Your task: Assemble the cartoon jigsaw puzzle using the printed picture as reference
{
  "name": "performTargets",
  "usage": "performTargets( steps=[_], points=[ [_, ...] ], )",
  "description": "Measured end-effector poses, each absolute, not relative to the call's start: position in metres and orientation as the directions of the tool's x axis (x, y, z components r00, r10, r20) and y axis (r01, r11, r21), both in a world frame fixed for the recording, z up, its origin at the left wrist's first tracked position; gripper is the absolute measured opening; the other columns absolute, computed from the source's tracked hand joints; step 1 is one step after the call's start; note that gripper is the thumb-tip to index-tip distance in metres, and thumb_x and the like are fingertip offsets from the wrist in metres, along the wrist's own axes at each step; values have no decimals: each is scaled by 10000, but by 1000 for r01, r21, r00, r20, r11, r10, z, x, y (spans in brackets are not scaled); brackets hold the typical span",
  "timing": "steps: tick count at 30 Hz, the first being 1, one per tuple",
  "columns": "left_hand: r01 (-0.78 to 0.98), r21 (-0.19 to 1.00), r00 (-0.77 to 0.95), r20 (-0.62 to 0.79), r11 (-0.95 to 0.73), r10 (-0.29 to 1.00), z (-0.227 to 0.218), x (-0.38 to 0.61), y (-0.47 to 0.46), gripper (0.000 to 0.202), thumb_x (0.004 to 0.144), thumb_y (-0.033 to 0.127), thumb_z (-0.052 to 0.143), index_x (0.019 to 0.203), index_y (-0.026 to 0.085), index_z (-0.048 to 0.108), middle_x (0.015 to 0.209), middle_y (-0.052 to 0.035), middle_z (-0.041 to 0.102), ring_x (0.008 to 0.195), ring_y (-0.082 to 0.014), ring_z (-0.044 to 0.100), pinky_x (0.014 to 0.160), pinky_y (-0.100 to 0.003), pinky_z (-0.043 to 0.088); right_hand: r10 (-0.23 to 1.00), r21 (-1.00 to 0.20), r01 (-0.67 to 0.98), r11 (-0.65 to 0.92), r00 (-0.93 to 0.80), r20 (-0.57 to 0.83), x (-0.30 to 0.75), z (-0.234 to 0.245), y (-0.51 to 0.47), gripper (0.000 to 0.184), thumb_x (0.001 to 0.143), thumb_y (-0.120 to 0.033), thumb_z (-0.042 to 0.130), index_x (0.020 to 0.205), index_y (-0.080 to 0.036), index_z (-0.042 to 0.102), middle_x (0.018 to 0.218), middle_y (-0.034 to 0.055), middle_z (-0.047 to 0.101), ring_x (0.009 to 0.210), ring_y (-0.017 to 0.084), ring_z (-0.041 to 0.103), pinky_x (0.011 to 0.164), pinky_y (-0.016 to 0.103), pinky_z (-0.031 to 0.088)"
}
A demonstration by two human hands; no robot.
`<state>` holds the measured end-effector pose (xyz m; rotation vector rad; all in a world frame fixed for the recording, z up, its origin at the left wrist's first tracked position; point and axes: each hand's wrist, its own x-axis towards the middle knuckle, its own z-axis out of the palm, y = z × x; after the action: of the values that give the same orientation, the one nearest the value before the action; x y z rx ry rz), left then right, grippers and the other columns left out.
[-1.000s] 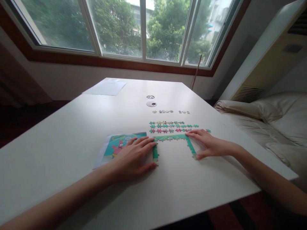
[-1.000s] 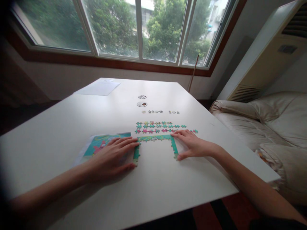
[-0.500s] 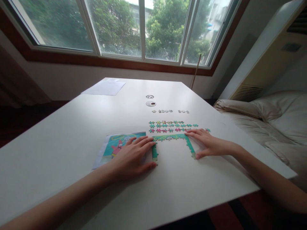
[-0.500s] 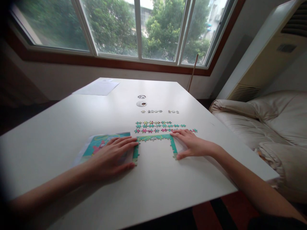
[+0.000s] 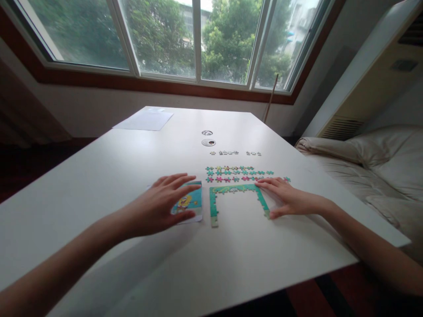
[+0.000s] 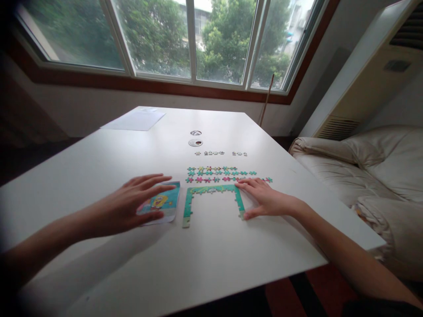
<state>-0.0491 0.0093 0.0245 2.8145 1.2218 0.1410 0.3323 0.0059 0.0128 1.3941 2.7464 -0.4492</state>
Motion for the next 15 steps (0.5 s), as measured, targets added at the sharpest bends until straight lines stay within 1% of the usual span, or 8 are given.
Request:
performTargets(
  steps=[2, 3, 6, 9, 11, 14, 15],
  points=[
    [776, 75, 628, 7, -627, 778, 29, -83, 22, 536, 788, 577, 476, 1278, 363, 431, 1423, 11, 324, 1310, -294, 231, 1026, -470, 248, 785, -246, 792, 559, -601, -151, 332, 13, 6, 880, 666, -663, 548, 1380, -212, 297, 1408, 115, 310, 1292, 319, 245, 1054, 471, 206],
    [802, 74, 597, -45, -593, 801, 30, -100, 27, 566, 769, 586, 495, 1284, 362, 427, 1436, 5, 297, 1314, -307, 215, 1025, -481, 240, 784, -247, 791, 559, -602, -153, 332, 13, 6, 879, 666, -664, 547, 1379, -213, 298, 1408, 115, 309, 1291, 319, 246, 1053, 471, 208],
    [866, 113, 499, -260, -487, 827, 27, -140, 39, 748, 686, 621, 566, 1341, 329, 355, 1461, -44, 237, 1320, -332, 188, 1023, -477, 247, 786, -237, 797, 556, -596, -163, 332, 12, 7, 878, 668, -666, 542, 1376, -205, 304, 1409, 118, 307, 1287, 317, 252, 1050, 468, 213],
    [907, 137, 420, -361, -398, 833, 22, -153, 41, 843, 652, 610, 607, 1372, 300, 297, 1465, -86, 214, 1321, -337, 189, 1029, -470, 242, 785, -230, 796, 560, -599, -161, 333, 10, 7, 881, 669, -666, 541, 1379, -205, 296, 1412, 118, 303, 1291, 316, 246, 1053, 471, 206],
    [907, 164, 420, -358, -387, 834, 21, -150, 38, 843, 659, 599, 610, 1375, 288, 294, 1457, -96, 236, 1315, -340, 209, 1028, -473, 242, 781, -235, 791, 565, -605, -155, 334, 9, 8, 878, 671, -664, 541, 1382, -214, 288, 1412, 116, 304, 1295, 318, 239, 1055, 476, 199],
    [896, 197, 442, -294, -399, 848, 23, -142, 34, 761, 716, 565, 579, 1369, 286, 307, 1445, -90, 268, 1308, -336, 228, 1022, -480, 243, 776, -246, 784, 570, -612, -154, 335, 9, 7, 872, 675, -660, 538, 1385, -223, 281, 1413, 116, 302, 1295, 327, 239, 1053, 489, 192],
    [898, 199, 435, -285, -391, 854, 24, -141, 34, 749, 726, 562, 570, 1368, 275, 312, 1444, -102, 268, 1307, -337, 230, 1019, -482, 243, 774, -250, 783, 570, -613, -156, 334, 10, 7, 871, 676, -661, 536, 1386, -227, 279, 1413, 117, 300, 1294, 332, 241, 1052, 496, 189]
  ],
)
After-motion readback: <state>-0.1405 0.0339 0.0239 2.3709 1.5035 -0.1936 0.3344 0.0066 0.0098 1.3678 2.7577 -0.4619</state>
